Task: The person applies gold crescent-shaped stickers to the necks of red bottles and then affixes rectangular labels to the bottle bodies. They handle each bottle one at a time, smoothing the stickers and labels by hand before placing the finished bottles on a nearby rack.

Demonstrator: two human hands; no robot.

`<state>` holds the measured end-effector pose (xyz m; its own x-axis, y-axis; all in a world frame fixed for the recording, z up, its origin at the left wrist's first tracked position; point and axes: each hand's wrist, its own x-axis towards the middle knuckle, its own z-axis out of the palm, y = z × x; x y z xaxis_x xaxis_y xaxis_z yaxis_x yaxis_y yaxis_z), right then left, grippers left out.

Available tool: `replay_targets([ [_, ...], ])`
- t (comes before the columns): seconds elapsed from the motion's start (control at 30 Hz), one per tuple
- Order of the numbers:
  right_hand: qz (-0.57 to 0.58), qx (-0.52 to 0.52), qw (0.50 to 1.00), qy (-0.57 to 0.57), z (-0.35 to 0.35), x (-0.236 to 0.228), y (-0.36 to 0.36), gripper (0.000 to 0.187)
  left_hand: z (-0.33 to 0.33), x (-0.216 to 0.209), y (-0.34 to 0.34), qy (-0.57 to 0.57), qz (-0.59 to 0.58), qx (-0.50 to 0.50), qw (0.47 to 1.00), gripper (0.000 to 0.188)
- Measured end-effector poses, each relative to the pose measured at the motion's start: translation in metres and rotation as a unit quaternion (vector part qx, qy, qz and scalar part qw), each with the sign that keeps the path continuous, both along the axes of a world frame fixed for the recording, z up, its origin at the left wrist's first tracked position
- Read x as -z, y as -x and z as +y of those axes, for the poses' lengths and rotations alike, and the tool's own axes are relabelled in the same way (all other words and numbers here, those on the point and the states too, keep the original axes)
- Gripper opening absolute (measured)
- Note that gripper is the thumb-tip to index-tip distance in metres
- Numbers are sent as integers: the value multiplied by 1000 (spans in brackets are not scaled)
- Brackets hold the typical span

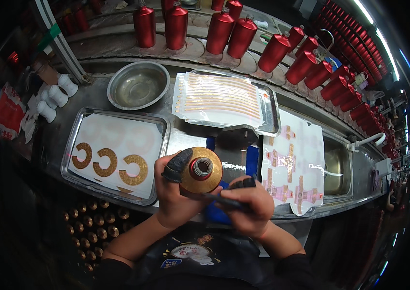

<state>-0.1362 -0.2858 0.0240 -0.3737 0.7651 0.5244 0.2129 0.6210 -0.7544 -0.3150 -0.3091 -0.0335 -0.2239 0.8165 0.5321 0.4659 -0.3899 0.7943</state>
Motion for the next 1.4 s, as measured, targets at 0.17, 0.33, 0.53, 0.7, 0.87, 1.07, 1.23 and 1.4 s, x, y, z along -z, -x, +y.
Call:
replay_targets([
  [0.17, 76, 57, 969, 230, 41, 5, 3, 24, 6, -17, 30, 51, 38, 117, 991, 88],
  [0.33, 98, 13, 953, 288, 69, 2, 13, 25, 24, -28, 61, 196, -98, 299, 929, 94],
  [0.53, 3, -93, 952, 292, 97, -23, 33, 27, 14, -11, 58, 227, -111, 297, 921, 109],
  [0.7, -49, -326, 903, 275, 133, -32, 63, 25, 17, -2, 65, 242, -158, 325, 900, 113],
  [0.87, -89, -235, 919, 303, 134, -35, 69, 25, 18, -3, 65, 215, -153, 348, 900, 126],
  [1.07, 0, -51, 971, 234, 102, -22, 37, 20, 14, 0, 61, 92, -53, 314, 943, 108],
  [1.23, 16, 18, 992, 121, 59, -9, 18, 22, 7, 10, 42, 21, -90, 255, 963, 93],
  [1.4, -57, -6, 985, -163, -1, -1, 13, 33, -1, 26, 25, -15, -30, 145, 989, 91],
])
